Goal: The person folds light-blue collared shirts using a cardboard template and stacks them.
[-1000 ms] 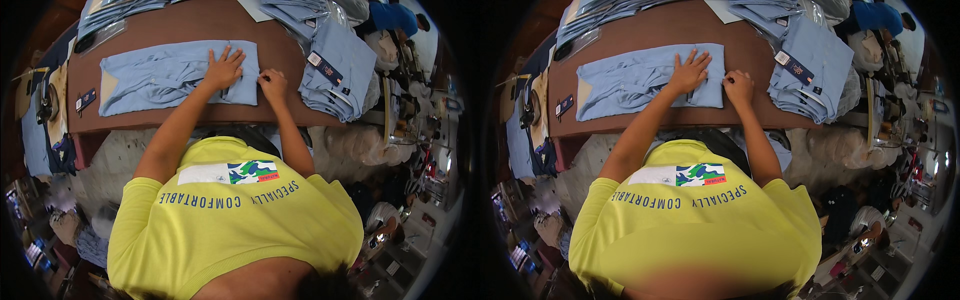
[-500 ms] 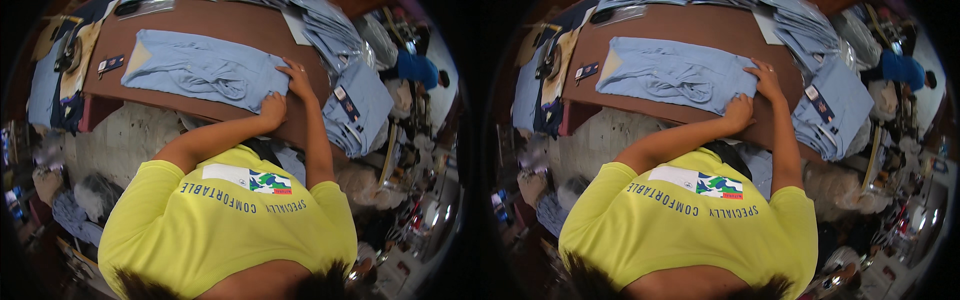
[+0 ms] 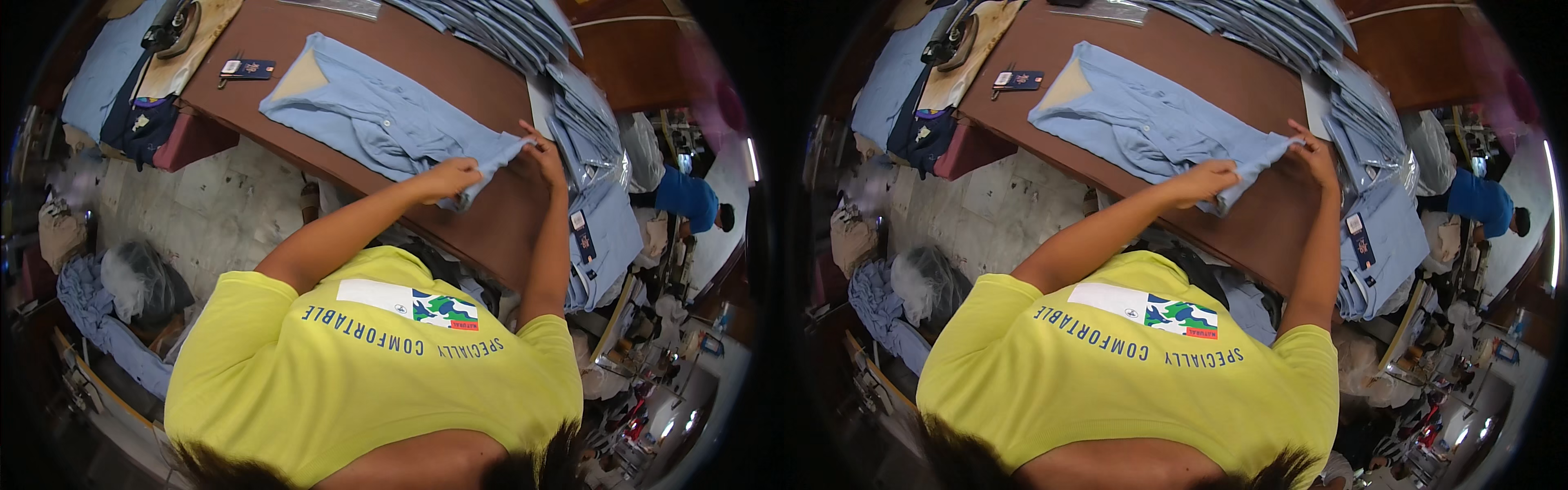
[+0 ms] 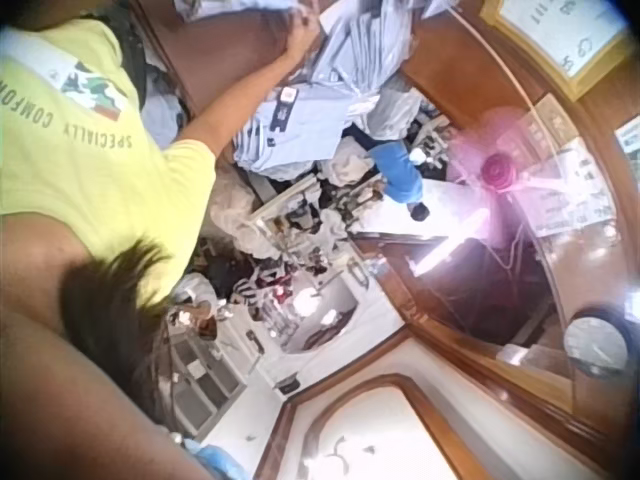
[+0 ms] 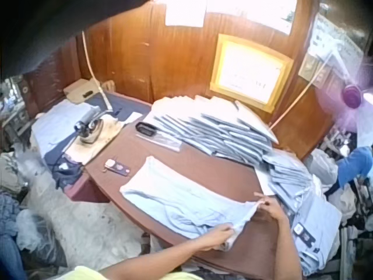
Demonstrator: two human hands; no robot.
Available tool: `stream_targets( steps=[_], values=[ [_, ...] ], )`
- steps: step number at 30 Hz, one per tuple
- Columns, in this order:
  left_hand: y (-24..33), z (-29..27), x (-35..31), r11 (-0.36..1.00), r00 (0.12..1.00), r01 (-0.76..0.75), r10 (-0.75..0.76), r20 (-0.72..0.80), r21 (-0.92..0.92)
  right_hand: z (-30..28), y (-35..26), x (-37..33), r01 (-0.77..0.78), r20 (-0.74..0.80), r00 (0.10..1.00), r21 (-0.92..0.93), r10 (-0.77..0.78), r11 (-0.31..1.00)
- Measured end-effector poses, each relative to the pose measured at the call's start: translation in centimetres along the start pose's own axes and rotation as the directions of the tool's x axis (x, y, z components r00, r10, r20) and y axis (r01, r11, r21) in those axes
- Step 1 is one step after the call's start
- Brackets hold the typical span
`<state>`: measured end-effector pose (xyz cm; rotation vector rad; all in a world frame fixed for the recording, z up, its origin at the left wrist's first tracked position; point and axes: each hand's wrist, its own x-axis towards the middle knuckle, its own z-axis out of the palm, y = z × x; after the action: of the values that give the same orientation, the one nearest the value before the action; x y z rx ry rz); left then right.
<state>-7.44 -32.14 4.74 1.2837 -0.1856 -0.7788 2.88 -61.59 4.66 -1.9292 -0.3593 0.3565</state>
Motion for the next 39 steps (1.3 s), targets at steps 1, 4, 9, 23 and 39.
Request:
stream_targets(
  steps=[1, 4, 9, 23, 39],
  values=[
    [0.6, -2.0, -1.4, 0.979, 1.0, -0.023, 0.025, 0.005, -0.201, 1.1, -2.6, 1.8, 0.009, 0.0, 1.0, 0.043, -0.009, 0.999],
    [2.8, -8.9, -6.1, 0.859, 0.989, -0.144, 0.139, -0.046, -0.492, 6.6, -9.9, 8.6, 0.094, 0.104, 0.989, 0.089, -0.103, 0.992],
    [3.0, -20.8, -12.9, 0.682, 0.945, -0.286, 0.085, -0.315, -0.673, 19.6, -16.2, 21.3, 0.144, 0.158, 0.981, -0.177, -0.116, 0.974],
    [-1.8, -31.4, -14.3, 0.986, 0.719, -0.166, 0.133, -0.683, 0.016, 34.8, -12.9, 30.2, 0.087, -0.036, 0.99, -0.608, -0.136, 0.789],
    [1.4, -19.8, -8.7, -0.081, 0.783, -0.348, 0.523, 0.338, 0.934, 25.7, -4.6, 7.7, -0.066, -0.503, 0.857, 0.116, 0.116, 0.991]
  ],
)
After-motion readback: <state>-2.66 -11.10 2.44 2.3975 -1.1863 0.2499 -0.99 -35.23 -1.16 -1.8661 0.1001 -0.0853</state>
